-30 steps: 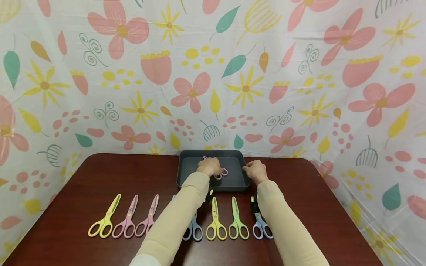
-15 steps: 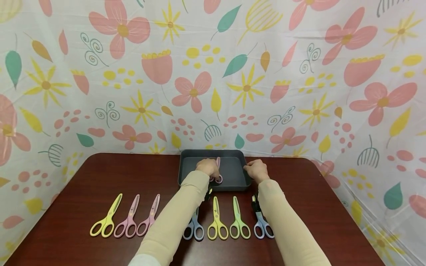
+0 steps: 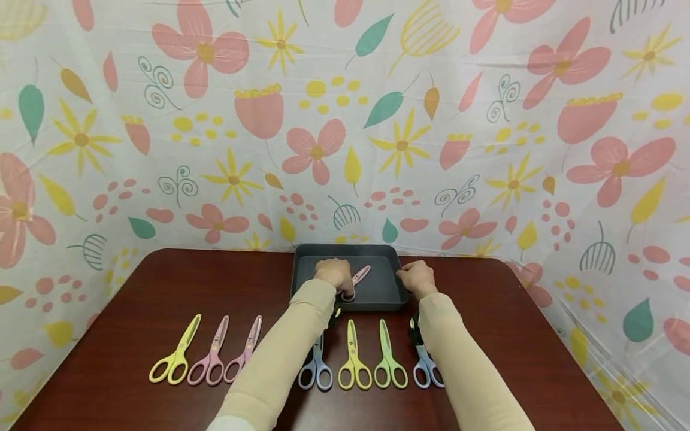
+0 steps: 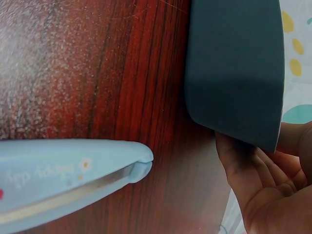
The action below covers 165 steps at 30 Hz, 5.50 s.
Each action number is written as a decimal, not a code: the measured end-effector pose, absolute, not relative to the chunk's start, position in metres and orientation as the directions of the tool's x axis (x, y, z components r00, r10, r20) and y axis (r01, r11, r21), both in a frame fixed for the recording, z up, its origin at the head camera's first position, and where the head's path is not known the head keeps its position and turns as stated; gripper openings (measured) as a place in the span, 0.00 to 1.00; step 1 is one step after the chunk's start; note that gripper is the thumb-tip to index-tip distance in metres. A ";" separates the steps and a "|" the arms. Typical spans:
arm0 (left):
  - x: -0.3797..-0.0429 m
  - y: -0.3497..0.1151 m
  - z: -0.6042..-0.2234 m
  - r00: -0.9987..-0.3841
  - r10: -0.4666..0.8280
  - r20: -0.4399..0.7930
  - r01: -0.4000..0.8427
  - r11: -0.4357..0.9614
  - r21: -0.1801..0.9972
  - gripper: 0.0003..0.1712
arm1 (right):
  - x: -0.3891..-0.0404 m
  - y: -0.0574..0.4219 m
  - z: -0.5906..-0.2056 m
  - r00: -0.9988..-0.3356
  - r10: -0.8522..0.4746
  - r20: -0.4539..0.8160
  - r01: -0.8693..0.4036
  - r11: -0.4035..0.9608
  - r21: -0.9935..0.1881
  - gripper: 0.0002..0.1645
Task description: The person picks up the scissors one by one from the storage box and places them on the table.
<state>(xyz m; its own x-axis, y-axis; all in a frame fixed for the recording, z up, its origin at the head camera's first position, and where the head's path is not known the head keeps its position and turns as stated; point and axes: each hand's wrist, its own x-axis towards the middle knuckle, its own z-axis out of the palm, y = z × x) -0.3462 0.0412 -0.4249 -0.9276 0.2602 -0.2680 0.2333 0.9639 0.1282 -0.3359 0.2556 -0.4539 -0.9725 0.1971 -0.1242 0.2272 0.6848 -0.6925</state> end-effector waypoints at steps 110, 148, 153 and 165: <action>-0.175 -0.303 -0.433 -0.998 -0.066 -0.015 -0.067 0.941 0.332 0.13 | -0.331 0.247 -0.449 -0.966 0.244 -0.090 0.244 0.734 -0.634 0.21; -0.151 -0.322 -0.458 -0.990 -0.124 -0.066 -0.138 0.947 0.289 0.21 | -0.329 0.246 -0.449 -0.966 0.249 -0.061 0.233 0.750 -0.620 0.20; -0.148 -0.322 -0.459 -0.991 -0.118 -0.056 -0.129 0.950 0.284 0.22 | -0.329 0.247 -0.450 -0.967 0.245 -0.064 0.231 0.748 -0.623 0.20; -0.147 -0.323 -0.459 -0.990 -0.124 -0.068 -0.139 0.947 0.289 0.19 | -0.329 0.247 -0.452 -0.968 0.247 -0.052 0.224 0.747 -0.626 0.20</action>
<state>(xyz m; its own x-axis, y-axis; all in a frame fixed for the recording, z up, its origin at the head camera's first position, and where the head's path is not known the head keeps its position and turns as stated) -0.1467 -0.3231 -0.4595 -0.9899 -0.1241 -0.0681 -0.1386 0.9473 0.2887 -0.3285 0.2473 -0.4523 -0.9677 0.2465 -0.0521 0.2240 0.7469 -0.6261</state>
